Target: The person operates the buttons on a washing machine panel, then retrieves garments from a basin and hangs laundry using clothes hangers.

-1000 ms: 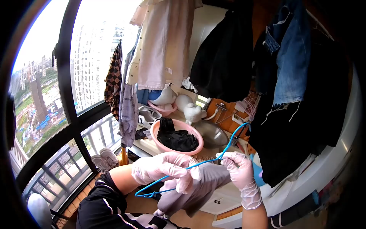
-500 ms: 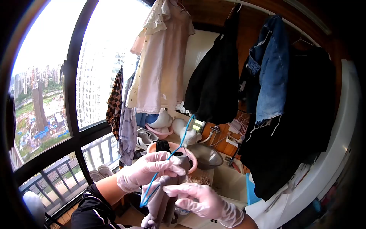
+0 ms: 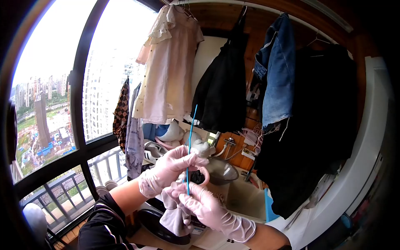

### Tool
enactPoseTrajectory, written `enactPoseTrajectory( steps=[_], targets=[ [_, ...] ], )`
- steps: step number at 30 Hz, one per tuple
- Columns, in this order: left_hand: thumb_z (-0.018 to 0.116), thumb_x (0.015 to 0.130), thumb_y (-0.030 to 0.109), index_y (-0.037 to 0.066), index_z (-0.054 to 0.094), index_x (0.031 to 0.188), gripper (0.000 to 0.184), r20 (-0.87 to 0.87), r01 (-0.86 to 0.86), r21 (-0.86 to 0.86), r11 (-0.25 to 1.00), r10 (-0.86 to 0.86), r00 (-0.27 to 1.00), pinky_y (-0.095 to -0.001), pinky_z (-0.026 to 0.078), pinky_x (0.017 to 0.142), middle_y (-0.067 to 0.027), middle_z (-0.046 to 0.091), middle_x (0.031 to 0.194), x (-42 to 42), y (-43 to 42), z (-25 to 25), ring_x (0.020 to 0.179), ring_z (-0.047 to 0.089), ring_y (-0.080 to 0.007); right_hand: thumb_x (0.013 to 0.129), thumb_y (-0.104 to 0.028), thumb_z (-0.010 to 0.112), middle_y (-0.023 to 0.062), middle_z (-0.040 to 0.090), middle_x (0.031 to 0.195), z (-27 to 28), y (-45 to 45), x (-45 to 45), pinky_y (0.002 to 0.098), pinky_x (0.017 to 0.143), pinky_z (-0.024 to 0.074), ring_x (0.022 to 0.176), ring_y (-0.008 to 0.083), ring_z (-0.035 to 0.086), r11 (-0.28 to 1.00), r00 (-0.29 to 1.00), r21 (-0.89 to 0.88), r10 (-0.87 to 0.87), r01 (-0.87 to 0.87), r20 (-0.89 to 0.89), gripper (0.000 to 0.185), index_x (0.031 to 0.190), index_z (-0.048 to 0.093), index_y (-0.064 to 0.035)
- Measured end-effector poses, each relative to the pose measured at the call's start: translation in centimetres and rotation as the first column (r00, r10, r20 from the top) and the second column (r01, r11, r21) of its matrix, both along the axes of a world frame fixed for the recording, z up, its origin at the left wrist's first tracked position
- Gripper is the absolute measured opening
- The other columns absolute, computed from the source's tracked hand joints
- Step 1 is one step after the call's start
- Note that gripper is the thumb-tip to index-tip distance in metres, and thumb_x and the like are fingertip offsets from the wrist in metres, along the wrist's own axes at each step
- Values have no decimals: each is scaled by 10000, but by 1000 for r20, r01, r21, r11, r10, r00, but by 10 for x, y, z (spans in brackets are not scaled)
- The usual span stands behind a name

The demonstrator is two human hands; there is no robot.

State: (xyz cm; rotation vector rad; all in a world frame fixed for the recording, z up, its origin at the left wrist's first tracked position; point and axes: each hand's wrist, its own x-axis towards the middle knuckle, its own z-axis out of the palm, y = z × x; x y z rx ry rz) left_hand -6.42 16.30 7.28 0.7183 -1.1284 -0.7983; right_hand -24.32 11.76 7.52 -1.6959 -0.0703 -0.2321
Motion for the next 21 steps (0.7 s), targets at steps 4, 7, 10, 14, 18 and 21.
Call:
enactPoseTrajectory(
  steps=[4, 7, 10, 14, 18, 21],
  targets=[
    [620, 902, 262, -15, 550, 1052, 322, -47, -39, -7, 999, 39, 998, -298, 511, 833, -131, 661, 966, -9, -9, 38, 879, 646, -189, 991, -197, 439, 81, 606, 1130, 28, -27, -3, 320, 907, 449, 1094, 163, 547, 999, 997, -32, 7, -4, 83, 264, 1160, 525, -14],
    [627, 894, 291, -10, 552, 999, 328, -84, -31, -59, 998, 26, 996, -297, 523, 770, -128, 667, 937, -6, -18, 63, 822, 635, -166, 979, -298, 453, 127, 612, 1143, 47, -37, 2, 454, 915, 434, 1102, 251, 570, 980, 991, 195, -59, 34, 121, 337, 1171, 525, -30],
    [645, 878, 325, 8, 553, 999, 352, 5, -63, -108, 992, 64, 998, -295, 507, 749, -134, 670, 953, -2, -26, 80, 868, 622, -163, 975, -300, 462, 142, 605, 1153, 60, -32, -1, 437, 911, 437, 1081, 247, 575, 973, 972, 102, -215, 206, 92, 329, 1152, 538, -33],
    [655, 863, 368, -8, 533, 1032, 430, 54, -107, -80, 991, 111, 992, -321, 516, 783, -169, 657, 970, -1, -37, 95, 877, 626, -202, 971, -243, 466, 77, 583, 934, 79, -35, 4, 376, 850, 438, 900, 200, 564, 989, 986, 145, -62, 39, 158, 249, 1067, 568, -37],
    [627, 871, 411, -31, 533, 1105, 508, 111, -52, -49, 997, 57, 992, -322, 523, 792, -173, 638, 990, 11, -41, 122, 890, 629, -209, 953, -199, 480, -15, 447, 679, 100, -42, 19, 329, 734, 412, 717, 157, 485, 965, 947, 261, -101, 19, 306, 211, 957, 586, -17],
    [590, 902, 412, 1, 547, 1157, 486, 380, -256, -238, 937, 332, 863, -278, 491, 815, -78, 651, 1029, 31, -33, 141, 906, 605, -135, 933, -176, 507, 14, 524, 750, 131, -51, 31, 263, 653, 404, 646, 93, 443, 952, 928, 305, -96, -20, 360, 240, 977, 605, 39]
  ],
)
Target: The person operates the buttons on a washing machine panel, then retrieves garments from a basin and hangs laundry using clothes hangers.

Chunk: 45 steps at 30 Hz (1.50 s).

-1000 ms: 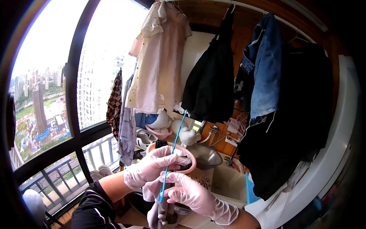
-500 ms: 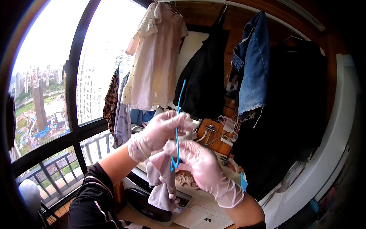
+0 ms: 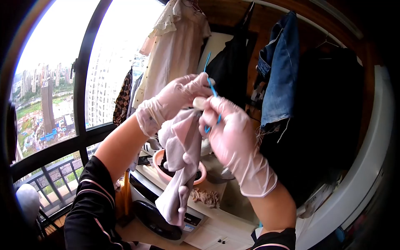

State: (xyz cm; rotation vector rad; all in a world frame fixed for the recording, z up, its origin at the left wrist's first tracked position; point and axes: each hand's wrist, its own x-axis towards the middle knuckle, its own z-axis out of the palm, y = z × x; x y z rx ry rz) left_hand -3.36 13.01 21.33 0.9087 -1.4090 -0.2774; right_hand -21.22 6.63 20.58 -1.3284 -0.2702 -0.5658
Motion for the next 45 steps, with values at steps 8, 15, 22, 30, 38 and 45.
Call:
enactPoseTrajectory(
  steps=[8, 15, 22, 30, 38, 45],
  targets=[
    [595, 922, 231, -17, 575, 1135, 328, 51, -245, -402, 882, 289, 956, -261, 462, 850, -54, 634, 1009, 46, 59, -27, 935, 573, -98, 904, -160, 523, 14, 463, 700, 96, -22, 60, 314, 696, 439, 737, 170, 467, 996, 983, -79, 48, -34, 177, 283, 1050, 562, 80],
    [601, 911, 192, -12, 604, 1082, 266, 22, -289, -302, 908, 309, 951, -267, 466, 839, -49, 653, 948, 158, 63, -65, 876, 583, -95, 915, -158, 534, 26, 450, 691, 157, -24, 90, 352, 722, 447, 817, 236, 480, 969, 969, -247, 33, 30, 246, 273, 1060, 590, 66],
    [522, 956, 302, 46, 610, 1077, 297, -167, -350, -247, 904, 316, 934, -255, 443, 805, -13, 665, 938, 235, 6, -48, 863, 585, -96, 950, -176, 489, 2, 347, 620, 134, -10, 17, 362, 736, 404, 824, 207, 433, 928, 957, -332, -76, 171, 279, 151, 876, 533, -52],
    [526, 953, 333, 31, 561, 1210, 398, -93, 54, -326, 944, -88, 992, -273, 454, 863, -62, 635, 1072, 158, -72, -8, 943, 585, -134, 1017, -248, 306, -27, 244, 544, 83, 39, -125, 279, 591, 289, 591, 120, 258, 658, 675, -212, -607, 723, 419, 333, 698, 305, -153],
    [457, 955, 438, 15, 545, 1241, 518, 30, 786, -147, 601, -791, 611, -386, 380, 1025, -119, 574, 1243, 19, -135, 33, 1151, 534, -227, 932, -21, 443, -32, 400, 713, 49, 58, -230, 216, 497, 347, 585, 76, 474, -226, -22, -218, -742, 950, 670, 242, 1169, 415, -65],
    [518, 916, 341, 6, 616, 1125, 407, 262, -215, -10, 977, 210, 942, -359, 488, 834, -201, 654, 992, 8, -217, -7, 936, 635, -301, 956, -79, 423, -18, 358, 658, 75, 48, -237, 230, 506, 398, 587, 123, 501, 163, 385, -412, -748, 896, 540, 107, 1054, 429, -37]
  ],
)
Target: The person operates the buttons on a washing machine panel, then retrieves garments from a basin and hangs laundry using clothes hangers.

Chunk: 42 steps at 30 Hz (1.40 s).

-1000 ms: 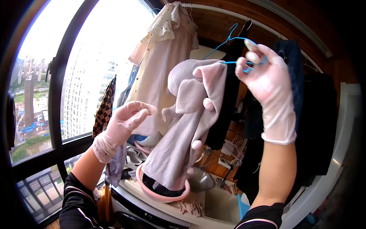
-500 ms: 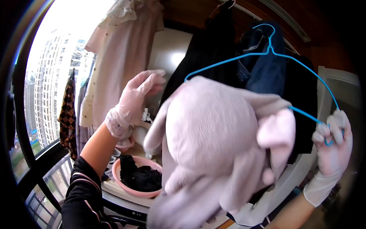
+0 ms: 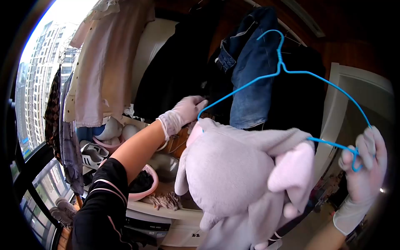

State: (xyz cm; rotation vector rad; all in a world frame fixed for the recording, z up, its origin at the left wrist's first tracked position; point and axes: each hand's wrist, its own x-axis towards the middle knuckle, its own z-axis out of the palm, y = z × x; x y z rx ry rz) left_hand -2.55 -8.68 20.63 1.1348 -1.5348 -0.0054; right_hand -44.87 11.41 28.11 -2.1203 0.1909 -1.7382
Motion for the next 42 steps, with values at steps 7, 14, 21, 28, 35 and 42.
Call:
enactPoseTrajectory(
  steps=[7, 14, 21, 28, 35, 42],
  targets=[
    [560, 875, 306, 47, 192, 1458, 737, 177, -652, 80, 754, 633, 753, -402, 318, 1082, -230, 263, 1470, 105, -8, -8, 1297, 379, -363, 991, -191, 363, 15, 402, 559, 58, -23, 113, 442, 726, 551, 973, 399, 612, 893, 926, 278, 376, -354, -28, 262, 777, 435, -58],
    [614, 774, 193, 86, 340, 1408, 699, 442, -679, -582, 447, 875, 197, -450, 287, 1078, -130, 291, 1479, 182, -23, 1, 1339, 288, -341, 935, -124, 377, 59, 462, 653, 130, -68, 248, 454, 720, 560, 915, 449, 616, 962, 966, 146, 209, -231, 153, 215, 919, 503, 50],
    [643, 818, 329, 57, 299, 1426, 750, 353, -858, -338, 387, 897, 265, -412, 246, 1109, -213, 336, 1436, 305, -101, 11, 1301, 371, -333, 875, -155, 381, 123, 567, 777, 213, -131, 353, 364, 595, 545, 758, 348, 675, 1000, 939, 21, -17, 10, 343, 284, 951, 581, 30],
    [634, 821, 340, 24, 332, 1403, 728, -88, -676, -735, -60, 996, 7, -435, 218, 1120, -221, 328, 1439, 376, -146, 3, 1324, 327, -366, 862, -182, 426, 150, 593, 810, 265, -193, 401, 337, 553, 543, 701, 323, 674, 999, 930, -3, -49, 54, 364, 307, 988, 591, 45],
    [607, 841, 303, 17, 358, 1389, 667, -200, -551, -824, -135, 978, 60, -439, 189, 1131, -219, 317, 1447, 353, -129, -20, 1341, 297, -362, 926, -238, 372, 113, 620, 858, 255, -220, 415, 413, 711, 515, 846, 367, 647, 987, 968, 162, -35, -6, 249, 339, 1015, 599, -2],
    [577, 855, 215, 18, 356, 1389, 610, 341, -691, -326, 645, 762, 550, -402, 200, 1134, -217, 265, 1471, 291, -62, -25, 1357, 264, -349, 994, -334, 345, 227, 522, 1230, 233, -219, 375, 415, 757, 547, 867, 374, 637, 989, 972, 74, -140, 128, 191, 458, 1252, 426, 35]
  ],
)
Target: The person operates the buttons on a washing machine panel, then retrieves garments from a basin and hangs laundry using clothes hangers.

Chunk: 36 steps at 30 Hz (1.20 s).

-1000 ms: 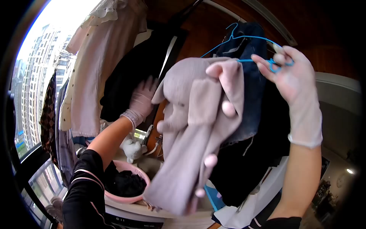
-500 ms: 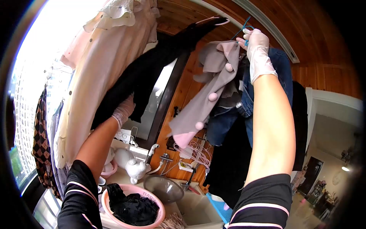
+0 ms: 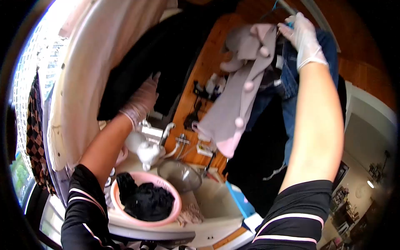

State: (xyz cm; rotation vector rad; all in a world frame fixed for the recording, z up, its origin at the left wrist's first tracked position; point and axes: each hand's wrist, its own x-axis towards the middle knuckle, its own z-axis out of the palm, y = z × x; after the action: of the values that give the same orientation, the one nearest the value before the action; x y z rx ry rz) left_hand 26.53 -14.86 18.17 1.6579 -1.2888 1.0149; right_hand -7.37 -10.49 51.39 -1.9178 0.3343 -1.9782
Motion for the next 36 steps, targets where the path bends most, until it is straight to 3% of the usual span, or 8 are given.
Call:
enactPoseTrajectory(
  steps=[5, 12, 16, 21, 29, 33, 35, 36],
  targets=[
    [504, 870, 131, 20, 377, 1381, 538, 152, -194, -74, 978, 203, 967, -382, 233, 1124, -143, 223, 1506, -10, -14, -22, 1388, 200, -323, 916, -281, 563, 49, 634, 939, -52, 26, -24, 300, 769, 459, 861, 131, 558, 998, 994, 30, -64, 61, 89, 301, 1051, 603, -15],
    [498, 893, 222, 45, 448, 1346, 489, 387, -390, 63, 919, 337, 858, -444, 188, 1129, -133, 315, 1467, -80, 64, -53, 1391, 202, -293, 850, -240, 615, 103, 627, 1012, -197, 74, -76, 341, 831, 457, 931, 199, 575, 861, 886, -490, -329, 139, -327, 320, 1072, 610, -10],
    [409, 896, 239, 69, 507, 1303, 452, 465, -431, 58, 901, 357, 810, -487, 131, 1134, -123, 345, 1459, -100, 81, -85, 1386, 210, -324, 812, -216, 645, 133, 624, 1054, -311, 100, -101, 364, 867, 455, 971, 237, 584, 750, 636, -649, -439, -129, -634, 345, 1085, 614, -7],
    [492, 822, 270, 27, 510, 1283, 521, 524, -408, 229, 884, 241, 817, -489, 136, 1135, -143, 355, 1448, -130, 128, -130, 1372, 243, -338, 745, -207, 695, 161, 626, 1066, -429, 116, -95, 375, 892, 457, 1013, 278, 593, 937, 60, -129, -116, -325, -991, 378, 1062, 634, -10],
    [671, 768, 179, 130, 541, 1256, 507, -149, 178, 394, 902, -128, 980, -443, 393, 1006, -148, 468, 1344, -103, 221, -302, 1285, 397, -359, 779, -171, 693, 146, 599, 1175, -568, -27, 36, 355, 913, 448, 1061, 264, 582, 902, -65, 431, 428, -28, -901, 529, 1241, 523, 22],
    [690, 734, 154, 153, 507, 1298, 593, -397, 333, 444, 832, -150, 905, -440, 395, 1004, -163, 475, 1325, -105, 249, -376, 1282, 388, -386, 742, -211, 700, 206, 595, 1155, -689, -69, 126, 388, 936, 452, 1070, 348, 573, 985, 317, 1, 56, -171, -947, 492, 1182, 579, -25],
    [689, 716, 143, 207, 415, 1380, 721, -373, 310, 491, 814, -125, 919, -454, 312, 1064, -130, 398, 1405, -108, 256, -373, 1324, 341, -348, 741, -227, 691, 171, 649, 1007, -675, -46, 151, 417, 838, 500, 955, 336, 623, 960, -241, -248, -272, -128, -932, 317, 1014, 662, -69],
    [684, 720, 143, 210, 410, 1384, 721, -378, 327, 498, 803, -138, 916, -454, 309, 1065, -123, 400, 1406, -104, 258, -371, 1326, 341, -346, 741, -217, 679, 149, 664, 866, -689, -60, 160, 436, 753, 518, 855, 323, 647, 960, -117, -257, -270, -114, -956, 184, 866, 685, -81]
  ],
)
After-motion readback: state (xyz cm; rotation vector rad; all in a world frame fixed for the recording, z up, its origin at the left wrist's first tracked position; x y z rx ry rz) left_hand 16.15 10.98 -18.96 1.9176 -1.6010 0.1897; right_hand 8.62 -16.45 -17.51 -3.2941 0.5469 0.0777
